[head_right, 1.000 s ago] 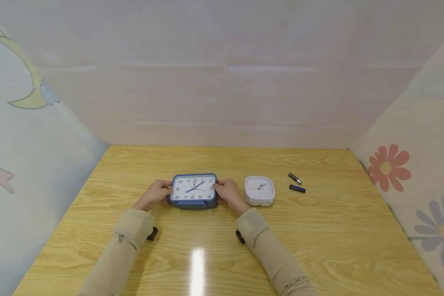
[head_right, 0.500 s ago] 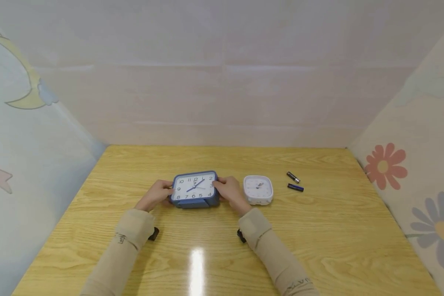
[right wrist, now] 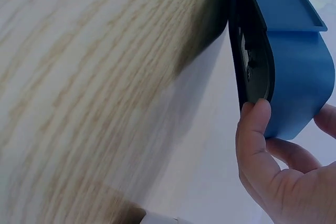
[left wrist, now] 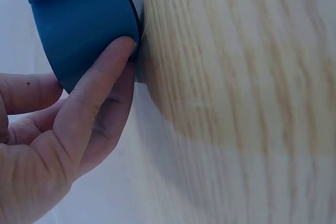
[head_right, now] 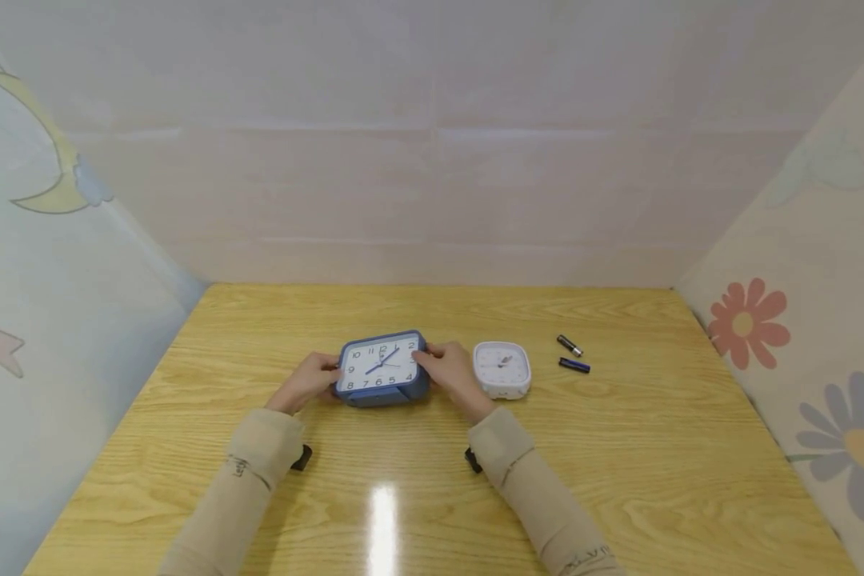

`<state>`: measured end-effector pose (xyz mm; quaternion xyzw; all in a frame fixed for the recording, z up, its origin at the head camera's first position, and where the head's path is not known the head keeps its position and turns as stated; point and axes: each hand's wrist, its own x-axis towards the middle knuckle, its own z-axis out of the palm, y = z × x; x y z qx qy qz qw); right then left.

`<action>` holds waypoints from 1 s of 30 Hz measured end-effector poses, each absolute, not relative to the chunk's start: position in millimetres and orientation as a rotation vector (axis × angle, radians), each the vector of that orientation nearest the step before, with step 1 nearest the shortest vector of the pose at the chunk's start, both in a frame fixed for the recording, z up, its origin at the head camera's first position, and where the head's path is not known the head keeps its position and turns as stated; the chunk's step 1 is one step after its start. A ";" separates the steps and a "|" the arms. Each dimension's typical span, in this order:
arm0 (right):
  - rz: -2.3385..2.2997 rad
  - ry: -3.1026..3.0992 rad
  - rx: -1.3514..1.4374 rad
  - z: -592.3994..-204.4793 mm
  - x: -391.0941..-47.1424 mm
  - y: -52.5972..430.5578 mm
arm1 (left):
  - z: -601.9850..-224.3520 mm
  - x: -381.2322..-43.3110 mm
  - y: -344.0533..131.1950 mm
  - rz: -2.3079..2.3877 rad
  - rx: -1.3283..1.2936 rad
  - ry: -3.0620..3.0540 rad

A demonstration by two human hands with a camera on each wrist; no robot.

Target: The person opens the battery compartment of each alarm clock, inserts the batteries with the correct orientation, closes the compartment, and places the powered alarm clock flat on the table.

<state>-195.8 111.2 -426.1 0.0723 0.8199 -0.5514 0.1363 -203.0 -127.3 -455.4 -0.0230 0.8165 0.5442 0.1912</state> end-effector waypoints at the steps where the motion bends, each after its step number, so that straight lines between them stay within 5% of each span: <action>1: -1.601 2.374 0.200 -425.6 -195.8 111.6 | -456.3 -203.2 -127.1 1.529 -0.068 2.295; 30: -1.572 2.527 0.021 -408.7 -189.5 117.0 | -454.9 -199.5 -115.4 1.490 -0.060 2.331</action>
